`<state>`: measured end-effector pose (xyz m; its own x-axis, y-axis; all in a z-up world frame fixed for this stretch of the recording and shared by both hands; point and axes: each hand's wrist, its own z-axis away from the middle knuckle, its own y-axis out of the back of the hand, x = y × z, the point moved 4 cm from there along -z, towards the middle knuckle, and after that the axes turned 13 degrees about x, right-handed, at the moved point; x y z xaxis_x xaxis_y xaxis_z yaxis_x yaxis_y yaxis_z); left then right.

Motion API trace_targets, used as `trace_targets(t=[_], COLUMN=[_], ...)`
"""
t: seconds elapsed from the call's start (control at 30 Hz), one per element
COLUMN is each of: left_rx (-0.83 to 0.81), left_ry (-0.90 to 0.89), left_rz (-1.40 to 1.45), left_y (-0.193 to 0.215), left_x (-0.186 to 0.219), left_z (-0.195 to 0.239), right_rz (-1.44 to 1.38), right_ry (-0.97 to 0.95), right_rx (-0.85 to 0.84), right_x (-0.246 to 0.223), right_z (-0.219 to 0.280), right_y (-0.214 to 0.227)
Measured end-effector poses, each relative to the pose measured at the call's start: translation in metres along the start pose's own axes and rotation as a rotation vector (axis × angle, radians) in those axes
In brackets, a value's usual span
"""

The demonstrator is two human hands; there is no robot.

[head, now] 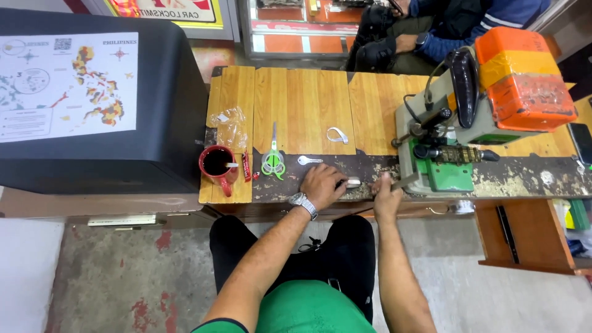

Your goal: Refining a newly cut key using a hand file and testing its operation in a lock cylinder.

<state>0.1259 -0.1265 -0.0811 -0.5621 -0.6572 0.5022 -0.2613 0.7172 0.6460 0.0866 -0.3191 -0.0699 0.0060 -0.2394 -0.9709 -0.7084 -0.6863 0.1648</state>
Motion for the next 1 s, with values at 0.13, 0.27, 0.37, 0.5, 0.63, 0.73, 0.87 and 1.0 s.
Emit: trace_targets(t=[0.13, 0.27, 0.37, 0.5, 0.63, 0.73, 0.87, 1.0], left_rx=[-0.063, -0.165, -0.21, -0.205, -0.197, -0.183, -0.126, -0.026], left_ry=[0.004, 0.032, 0.035, -0.003, -0.009, -0.033, -0.095, -0.163], left_rz=[0.04, 0.099, 0.125, 0.152, 0.164, 0.151, 0.095, 0.004], left_y=[0.016, 0.016, 0.009, -0.005, -0.009, -0.006, -0.009, -0.015], left_x=[0.004, -0.002, -0.007, -0.018, -0.02, -0.018, -0.017, -0.019], left_z=[-0.009, -0.007, -0.004, 0.002, 0.004, 0.004, 0.006, 0.01], right_rz=[-0.151, -0.157, -0.109, 0.014, 0.017, 0.028, 0.029, 0.009], right_ry=[-0.085, -0.124, -0.092, -0.116, -0.128, -0.14, -0.144, -0.143], right_rx=[0.022, -0.04, -0.047, -0.072, -0.055, -0.064, -0.067, -0.065], right_x=[-0.01, 0.001, 0.011, 0.021, 0.012, 0.011, 0.025, 0.03], right_z=[-0.01, -0.011, -0.012, -0.016, -0.012, -0.011, -0.017, -0.019], right_y=[-0.002, -0.002, -0.002, 0.002, 0.004, 0.005, 0.003, 0.002])
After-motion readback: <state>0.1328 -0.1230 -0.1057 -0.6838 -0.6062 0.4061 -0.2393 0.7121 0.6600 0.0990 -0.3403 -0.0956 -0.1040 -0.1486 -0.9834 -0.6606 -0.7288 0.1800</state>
